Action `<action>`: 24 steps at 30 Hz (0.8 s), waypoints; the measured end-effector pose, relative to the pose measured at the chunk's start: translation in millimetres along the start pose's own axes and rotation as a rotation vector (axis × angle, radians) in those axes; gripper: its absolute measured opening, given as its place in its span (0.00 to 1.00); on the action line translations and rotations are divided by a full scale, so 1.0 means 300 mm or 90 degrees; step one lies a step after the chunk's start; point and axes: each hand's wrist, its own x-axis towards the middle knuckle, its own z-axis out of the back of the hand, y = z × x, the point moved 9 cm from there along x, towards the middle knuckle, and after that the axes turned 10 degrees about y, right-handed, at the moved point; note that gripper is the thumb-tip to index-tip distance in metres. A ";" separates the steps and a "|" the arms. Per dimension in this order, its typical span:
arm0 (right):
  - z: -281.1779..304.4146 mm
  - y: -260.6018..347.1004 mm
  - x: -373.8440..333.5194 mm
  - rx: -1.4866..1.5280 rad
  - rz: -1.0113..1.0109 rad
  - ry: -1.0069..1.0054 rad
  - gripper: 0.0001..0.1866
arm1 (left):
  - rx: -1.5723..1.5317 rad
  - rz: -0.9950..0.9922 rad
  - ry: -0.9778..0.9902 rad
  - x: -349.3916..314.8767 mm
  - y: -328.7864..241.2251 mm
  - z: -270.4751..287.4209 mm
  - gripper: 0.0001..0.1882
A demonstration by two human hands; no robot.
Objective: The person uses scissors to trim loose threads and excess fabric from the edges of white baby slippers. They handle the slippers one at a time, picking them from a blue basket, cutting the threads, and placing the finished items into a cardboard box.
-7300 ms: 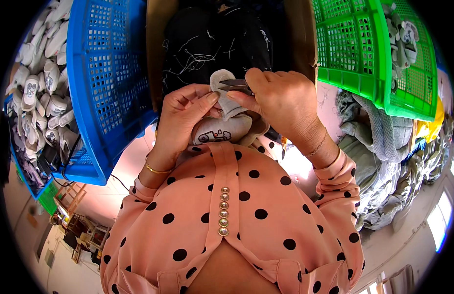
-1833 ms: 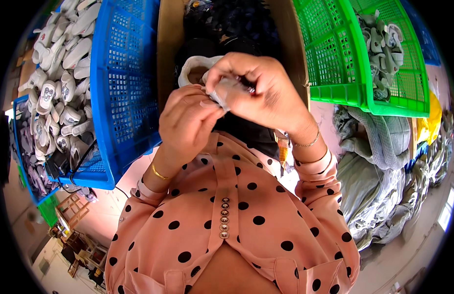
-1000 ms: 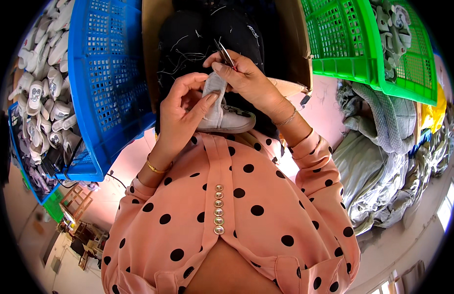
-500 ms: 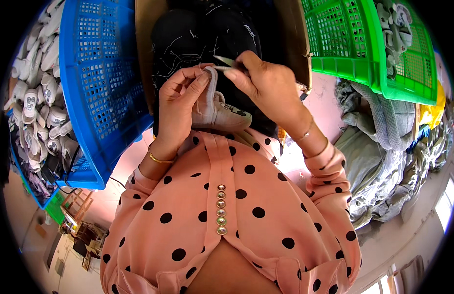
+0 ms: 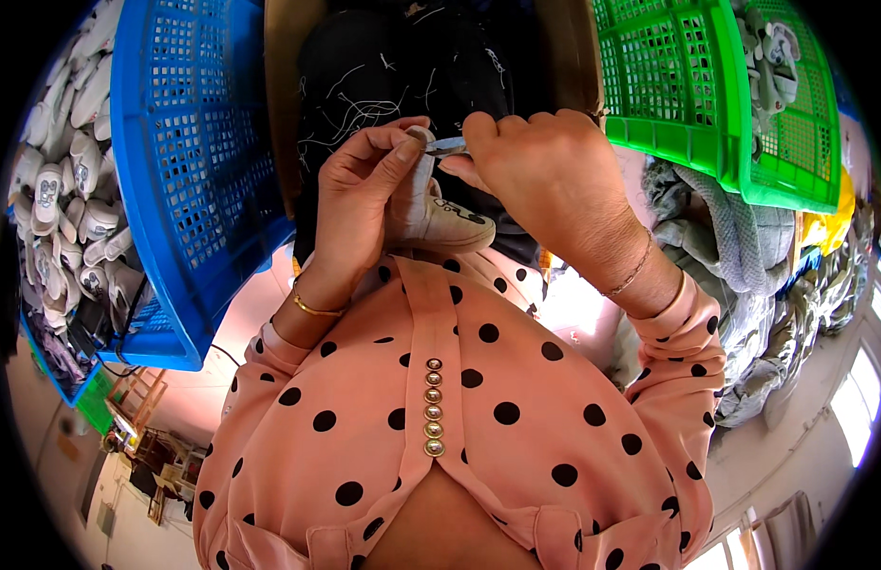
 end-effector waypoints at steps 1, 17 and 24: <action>-0.002 0.005 0.002 -0.019 0.006 0.008 0.21 | -0.003 0.008 0.002 0.000 0.005 -0.001 0.04; -0.274 -0.045 0.018 0.870 -0.174 0.127 0.13 | 0.038 -0.022 0.014 -0.020 -0.033 0.005 0.04; -0.324 -0.011 0.017 1.155 -0.178 0.170 0.10 | 0.669 -0.301 -0.073 -0.072 -0.229 0.005 0.14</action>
